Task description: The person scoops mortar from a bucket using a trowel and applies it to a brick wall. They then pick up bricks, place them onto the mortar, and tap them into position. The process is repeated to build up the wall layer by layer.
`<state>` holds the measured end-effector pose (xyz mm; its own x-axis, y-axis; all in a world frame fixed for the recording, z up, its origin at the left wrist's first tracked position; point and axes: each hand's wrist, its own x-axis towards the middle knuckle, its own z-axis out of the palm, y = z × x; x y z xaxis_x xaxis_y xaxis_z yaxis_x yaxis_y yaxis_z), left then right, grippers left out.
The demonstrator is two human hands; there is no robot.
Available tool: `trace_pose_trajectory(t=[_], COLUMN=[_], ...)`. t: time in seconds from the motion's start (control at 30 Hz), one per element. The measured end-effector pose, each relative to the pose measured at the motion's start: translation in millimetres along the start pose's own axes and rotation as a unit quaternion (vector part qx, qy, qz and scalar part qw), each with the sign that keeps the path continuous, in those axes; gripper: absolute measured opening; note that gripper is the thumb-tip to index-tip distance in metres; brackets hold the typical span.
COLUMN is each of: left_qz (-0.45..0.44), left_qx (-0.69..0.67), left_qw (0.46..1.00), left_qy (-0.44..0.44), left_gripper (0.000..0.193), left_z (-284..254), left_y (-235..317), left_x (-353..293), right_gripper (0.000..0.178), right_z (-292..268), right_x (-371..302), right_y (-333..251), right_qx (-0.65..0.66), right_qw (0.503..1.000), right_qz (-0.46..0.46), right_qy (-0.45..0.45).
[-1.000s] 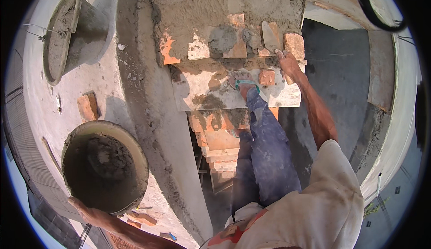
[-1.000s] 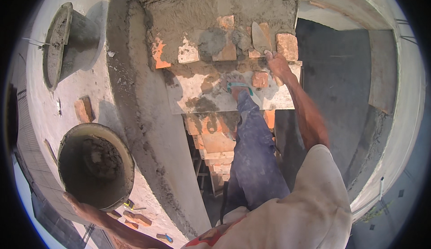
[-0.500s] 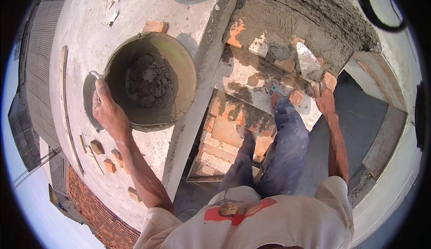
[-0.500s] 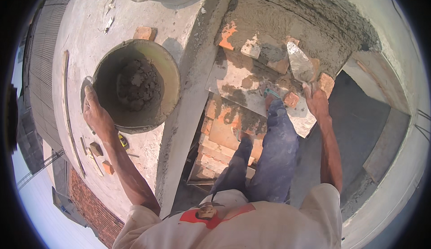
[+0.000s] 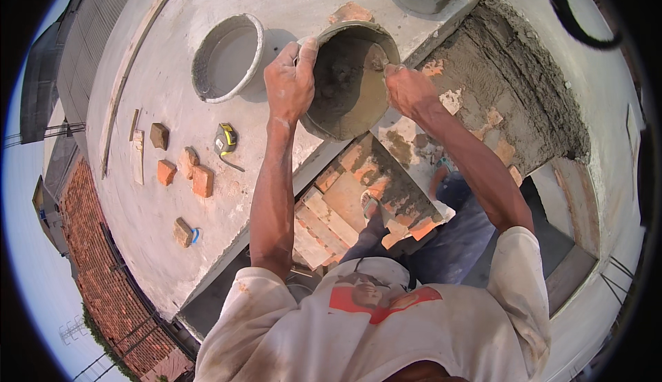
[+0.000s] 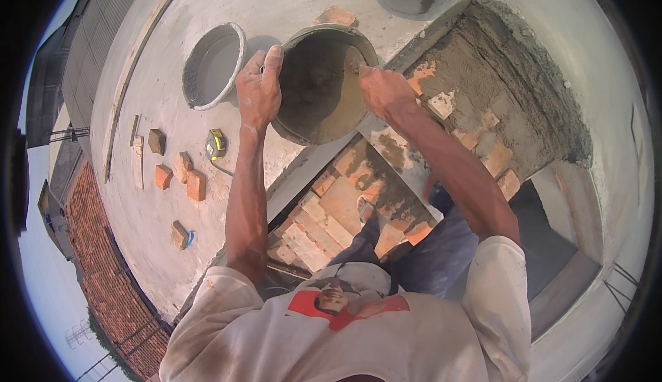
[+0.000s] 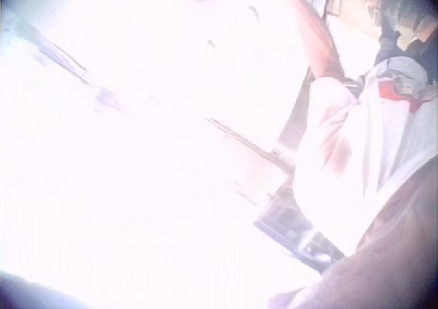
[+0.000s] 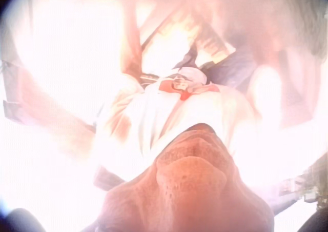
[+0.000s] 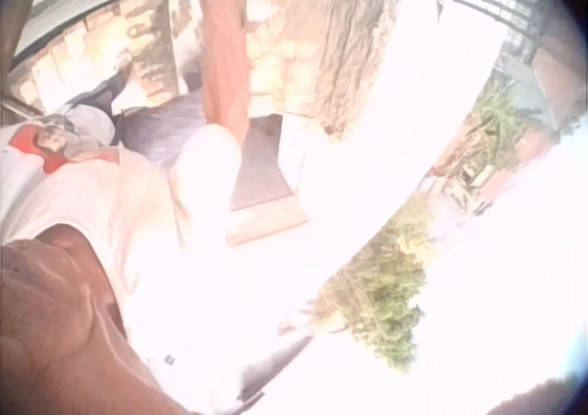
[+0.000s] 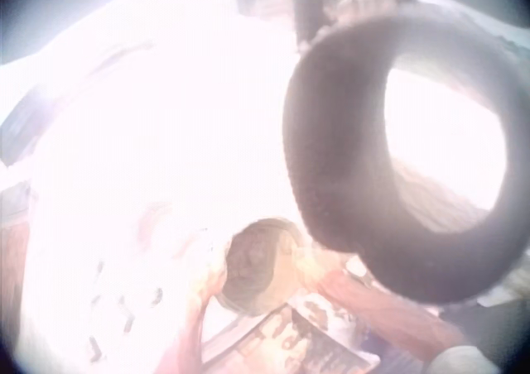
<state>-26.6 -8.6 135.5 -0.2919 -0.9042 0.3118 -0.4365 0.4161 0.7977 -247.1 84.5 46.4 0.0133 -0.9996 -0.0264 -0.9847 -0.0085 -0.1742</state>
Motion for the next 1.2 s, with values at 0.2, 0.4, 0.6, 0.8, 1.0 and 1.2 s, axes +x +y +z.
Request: trace_pose_trajectory(t=[0.2, 0.4, 0.6, 0.8, 1.0, 1.2], left_qz=[-0.027, -0.020, 0.016, 0.012, -0.019, -0.057], left_qx=[-0.070, -0.069, -0.088, -0.189, -0.229, -0.183], left_qw=[0.997, 0.994, 0.993, 0.977, 0.966, 0.974], left_qy=[-0.013, 0.085, 0.081, 0.096, 0.114, 0.117], left_gripper=[0.048, 0.047, 0.043, 0.041, 0.039, 0.042], left_z=[-24.1, -26.4, -6.1, -29.2, -17.2, -20.8], left_y=[-18.5, -27.3, -27.0, -58.2, -50.0, -39.7], left_x=[-6.3, -29.9, -58.1, -71.7, -66.0, -48.6], right_gripper=[0.021, 0.024, 0.016, 0.020, 0.028, 0.039], right_z=[4.7, -42.3, -55.4, -30.4, -4.1, 4.1], right_x=[-17.0, -45.0, -20.3, -7.3, -29.0, -23.0], right_y=[-59.2, -65.9, -52.3, -34.0, -53.2, -81.5], right_qx=[0.004, -0.079, -0.075, 0.073, 0.156, 0.316], right_qw=[0.991, 0.995, 0.996, 0.982, 0.977, 0.933], right_qz=[-0.099, -0.059, 0.007, -0.062, -0.079, -0.019], right_qy=[-0.087, 0.015, -0.050, -0.162, -0.123, -0.174])
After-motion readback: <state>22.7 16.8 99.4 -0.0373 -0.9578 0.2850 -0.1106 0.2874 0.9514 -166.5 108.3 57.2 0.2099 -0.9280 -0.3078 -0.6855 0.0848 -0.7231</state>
